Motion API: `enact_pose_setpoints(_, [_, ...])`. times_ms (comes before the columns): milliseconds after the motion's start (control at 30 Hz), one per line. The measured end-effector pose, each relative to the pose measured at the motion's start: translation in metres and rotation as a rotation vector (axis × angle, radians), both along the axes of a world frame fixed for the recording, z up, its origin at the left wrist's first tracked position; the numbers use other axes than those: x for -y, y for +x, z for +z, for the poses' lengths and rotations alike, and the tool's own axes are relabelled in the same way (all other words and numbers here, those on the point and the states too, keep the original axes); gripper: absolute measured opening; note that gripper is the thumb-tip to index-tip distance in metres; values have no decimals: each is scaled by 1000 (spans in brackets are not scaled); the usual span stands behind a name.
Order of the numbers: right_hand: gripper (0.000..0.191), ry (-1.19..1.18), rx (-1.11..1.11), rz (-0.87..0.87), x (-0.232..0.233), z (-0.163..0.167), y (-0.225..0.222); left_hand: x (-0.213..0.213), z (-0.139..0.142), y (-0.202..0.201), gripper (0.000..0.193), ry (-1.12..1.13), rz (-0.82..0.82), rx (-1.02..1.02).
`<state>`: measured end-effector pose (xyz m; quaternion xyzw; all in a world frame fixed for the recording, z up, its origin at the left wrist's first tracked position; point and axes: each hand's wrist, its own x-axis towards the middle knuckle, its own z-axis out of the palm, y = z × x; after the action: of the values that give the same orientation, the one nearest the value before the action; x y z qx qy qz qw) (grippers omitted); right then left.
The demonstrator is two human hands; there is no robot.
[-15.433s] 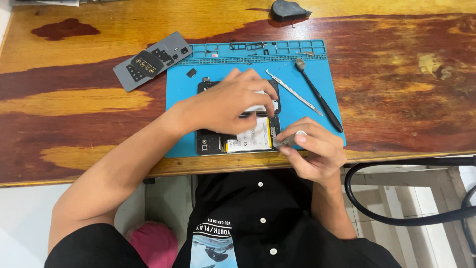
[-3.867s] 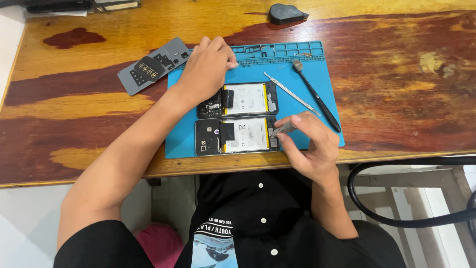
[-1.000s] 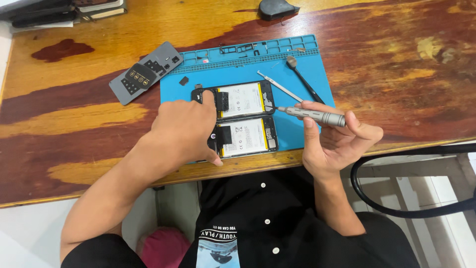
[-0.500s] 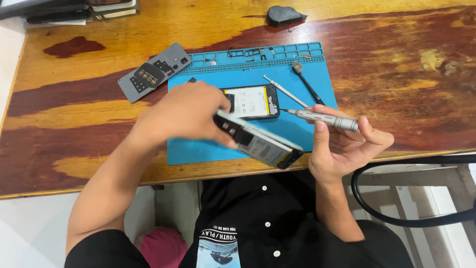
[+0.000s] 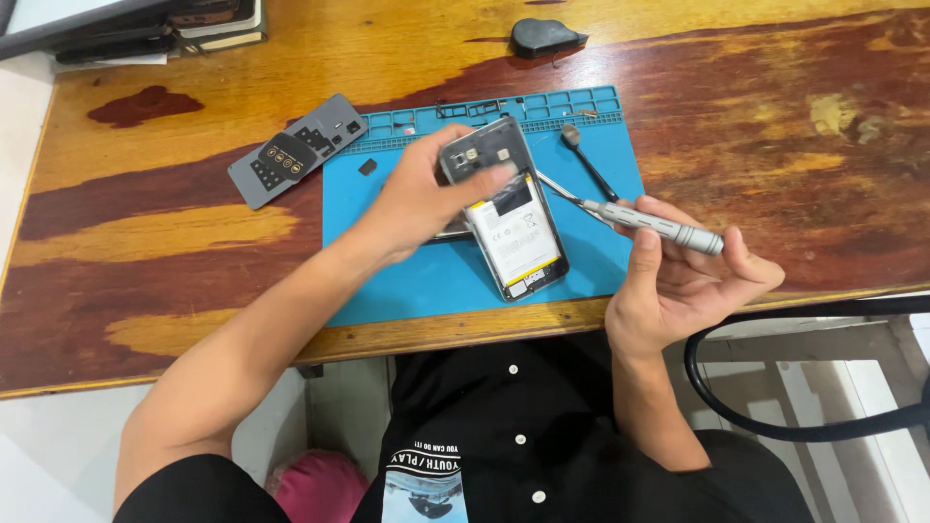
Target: The person repairs disassembled smartphones on a blue mat, using a precision screwdriver to unscrew and tighten screws on the phone bodies and reposition internal components and batteries. They work on two phone units one after the other, lifting and turning a phone to access its edges, and use a brush and tweezers placed on the mat.
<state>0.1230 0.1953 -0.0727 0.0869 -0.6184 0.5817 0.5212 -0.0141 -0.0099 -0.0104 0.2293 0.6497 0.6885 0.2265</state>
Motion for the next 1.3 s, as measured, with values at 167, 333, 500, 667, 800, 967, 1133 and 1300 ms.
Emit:
enact_pose_setpoints(167, [46, 23, -1, -18, -1, 0, -1, -12, -10, 12, 50, 176, -102, -105])
enact_pose_setpoints(333, [44, 30, 8, -31, 1, 0, 0, -8, -16, 5, 52, 65, -152, 60])
enact_pose_setpoints(500, [46, 83, 18, -47, 2, 1, 1, 6, -16, -10, 44, -117, -366, 3])
enact_pose_setpoints(667, [48, 146, 40, -10, 8, 5, 0, 11, -10, -13, 40, -308, -440, -10])
enact_pose_setpoints(800, [51, 233, 145, -20, 9, 9, 1, 10, -6, -11, 43, -297, -454, -31])
enact_pose_setpoints(967, [52, 236, 116, 12, 10, 9, -3, 10, -5, -9, 43, -291, -459, -54])
enact_pose_setpoints(1133, [51, 275, 138, 26, 10, 10, -3, 10, -3, -9, 43, -300, -455, -55])
enact_pose_setpoints(1300, [51, 295, 144, 46, 9, 14, -3, 9, -3, -9, 44, -302, -450, -47])
